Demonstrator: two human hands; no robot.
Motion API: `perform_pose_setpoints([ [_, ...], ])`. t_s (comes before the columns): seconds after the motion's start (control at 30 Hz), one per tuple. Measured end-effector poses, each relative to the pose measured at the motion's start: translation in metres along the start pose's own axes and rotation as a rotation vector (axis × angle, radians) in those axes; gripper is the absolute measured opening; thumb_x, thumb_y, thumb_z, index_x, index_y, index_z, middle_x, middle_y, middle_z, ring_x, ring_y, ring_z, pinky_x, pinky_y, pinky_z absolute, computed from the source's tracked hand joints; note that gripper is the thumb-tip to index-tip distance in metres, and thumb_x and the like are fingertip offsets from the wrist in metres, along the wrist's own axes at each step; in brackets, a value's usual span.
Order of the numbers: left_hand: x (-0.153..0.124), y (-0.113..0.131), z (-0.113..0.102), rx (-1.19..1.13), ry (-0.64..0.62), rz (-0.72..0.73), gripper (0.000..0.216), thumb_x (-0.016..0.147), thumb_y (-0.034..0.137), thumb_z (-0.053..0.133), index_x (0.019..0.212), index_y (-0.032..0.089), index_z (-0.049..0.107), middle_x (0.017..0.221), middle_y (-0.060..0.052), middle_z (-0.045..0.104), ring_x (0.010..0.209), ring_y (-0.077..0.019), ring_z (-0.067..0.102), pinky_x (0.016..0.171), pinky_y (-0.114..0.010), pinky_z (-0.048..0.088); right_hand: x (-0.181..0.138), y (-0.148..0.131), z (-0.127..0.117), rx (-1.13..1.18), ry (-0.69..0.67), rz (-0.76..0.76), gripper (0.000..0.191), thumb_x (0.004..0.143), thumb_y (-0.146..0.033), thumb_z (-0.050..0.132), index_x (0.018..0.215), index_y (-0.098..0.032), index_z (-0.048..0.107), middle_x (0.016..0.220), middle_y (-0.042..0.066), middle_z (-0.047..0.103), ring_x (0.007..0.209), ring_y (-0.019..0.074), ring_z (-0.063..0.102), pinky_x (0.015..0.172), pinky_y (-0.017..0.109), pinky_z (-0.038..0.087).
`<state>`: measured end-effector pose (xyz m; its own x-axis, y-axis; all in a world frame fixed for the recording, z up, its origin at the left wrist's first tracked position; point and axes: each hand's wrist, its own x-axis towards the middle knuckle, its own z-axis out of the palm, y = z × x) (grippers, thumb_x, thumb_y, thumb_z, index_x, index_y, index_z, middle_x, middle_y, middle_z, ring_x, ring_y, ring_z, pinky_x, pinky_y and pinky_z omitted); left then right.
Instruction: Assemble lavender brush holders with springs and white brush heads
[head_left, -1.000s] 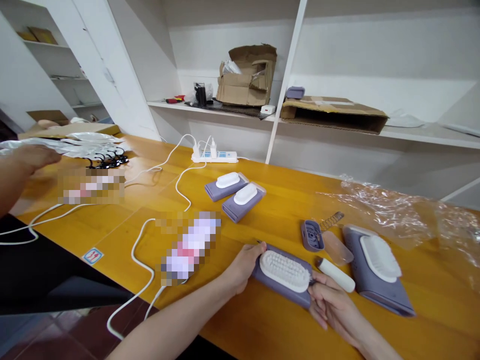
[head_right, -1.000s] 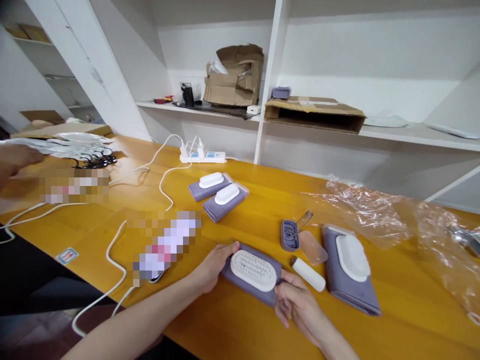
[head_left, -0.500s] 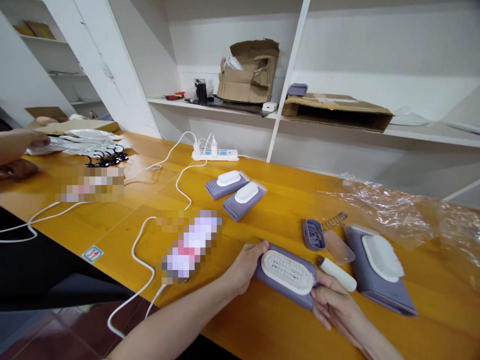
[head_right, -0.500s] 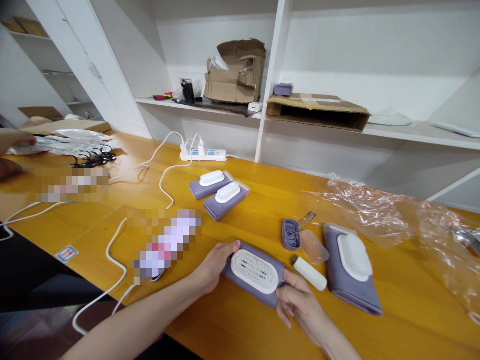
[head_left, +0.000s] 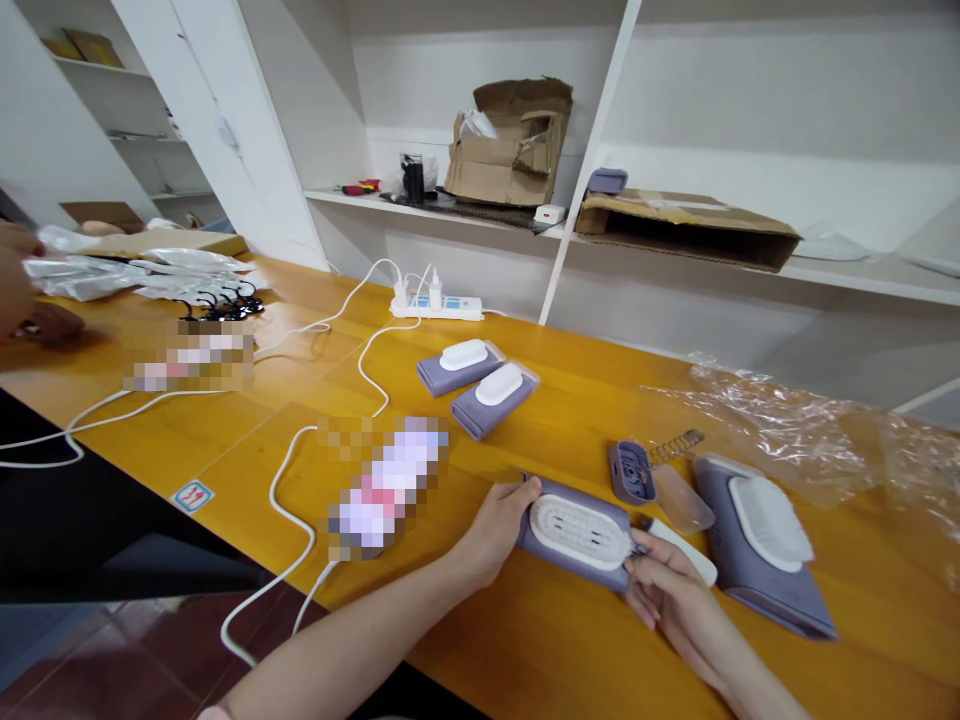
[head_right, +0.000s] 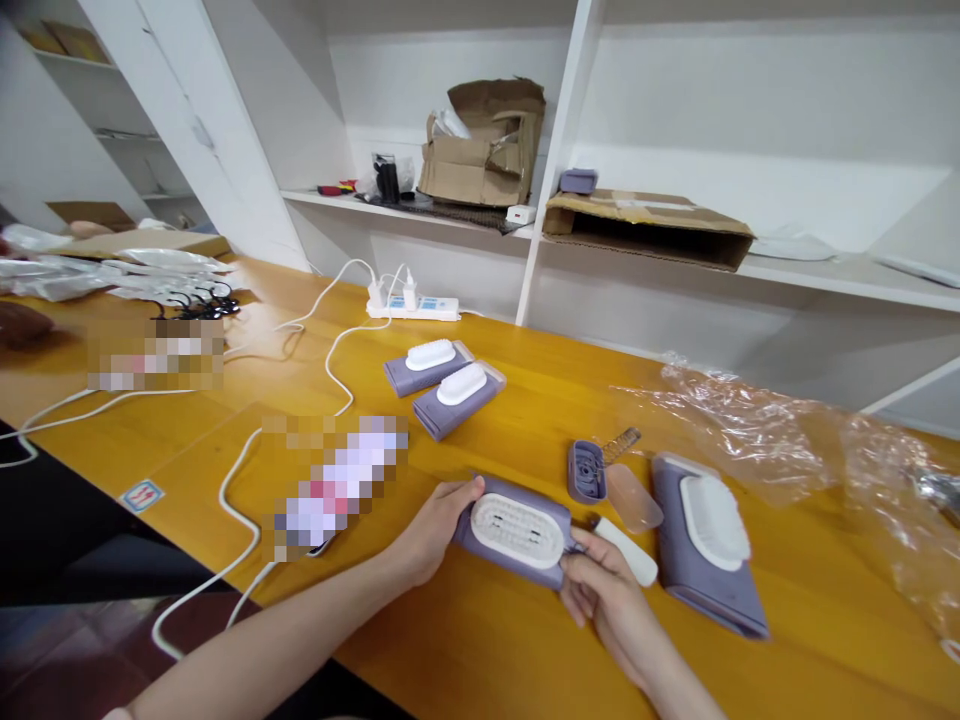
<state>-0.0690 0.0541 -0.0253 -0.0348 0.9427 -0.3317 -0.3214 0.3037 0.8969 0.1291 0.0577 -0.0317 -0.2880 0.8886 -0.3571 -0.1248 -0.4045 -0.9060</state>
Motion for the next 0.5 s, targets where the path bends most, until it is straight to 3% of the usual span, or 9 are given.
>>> perform_pose_setpoints([
  [0.1,-0.0006,0.0014,0.0001,-0.044,-0.054,0.028,0.036,0.069,0.049,0.055,0.055,0.018,0.044,0.056,0.004,0.039,0.058,-0.0111,0.034,0.06,-0.025,0.027,0.0013,-0.0015,-0.0004,0.016,-0.047,0.007,0.014,0.059,-0.021,0.067,0.068,-0.014,0.059,0.053,-0.003,0.051,0.034,0.0026,0.032,0.033,0.017,0.022],
  [0.2,0.0,0.0009,-0.0008,-0.051,-0.067,0.03,0.037,0.069,0.048,0.055,0.054,0.018,0.041,0.054,0.005,0.037,0.056,-0.0101,0.032,0.058,-0.024,0.025,0.0009,-0.0002,0.0004,0.036,-0.036,0.038,0.009,0.056,-0.017,0.065,0.06,-0.015,0.057,0.046,-0.006,0.044,0.034,0.0028,0.029,0.032,0.017,0.023],
  [0.3,0.0004,0.0011,-0.0019,-0.032,-0.053,0.002,0.035,0.069,0.047,0.056,0.054,0.018,0.045,0.055,0.005,0.041,0.057,-0.0105,0.035,0.059,-0.024,0.027,-0.0005,0.0017,0.0,0.019,-0.047,0.045,0.007,0.054,-0.015,0.063,0.056,-0.015,0.056,0.043,-0.008,0.036,0.035,0.0026,0.024,0.031,0.016,0.025],
  [0.5,-0.0001,0.0017,-0.0041,-0.006,-0.111,-0.118,0.035,0.069,0.048,0.056,0.056,0.016,0.055,0.056,0.002,0.052,0.062,-0.0137,0.046,0.064,-0.026,0.033,-0.0021,0.0017,-0.0036,-0.043,-0.167,0.032,0.01,0.058,-0.021,0.063,0.06,-0.016,0.055,0.045,-0.008,0.036,0.034,0.0034,0.028,0.03,0.016,0.024],
])
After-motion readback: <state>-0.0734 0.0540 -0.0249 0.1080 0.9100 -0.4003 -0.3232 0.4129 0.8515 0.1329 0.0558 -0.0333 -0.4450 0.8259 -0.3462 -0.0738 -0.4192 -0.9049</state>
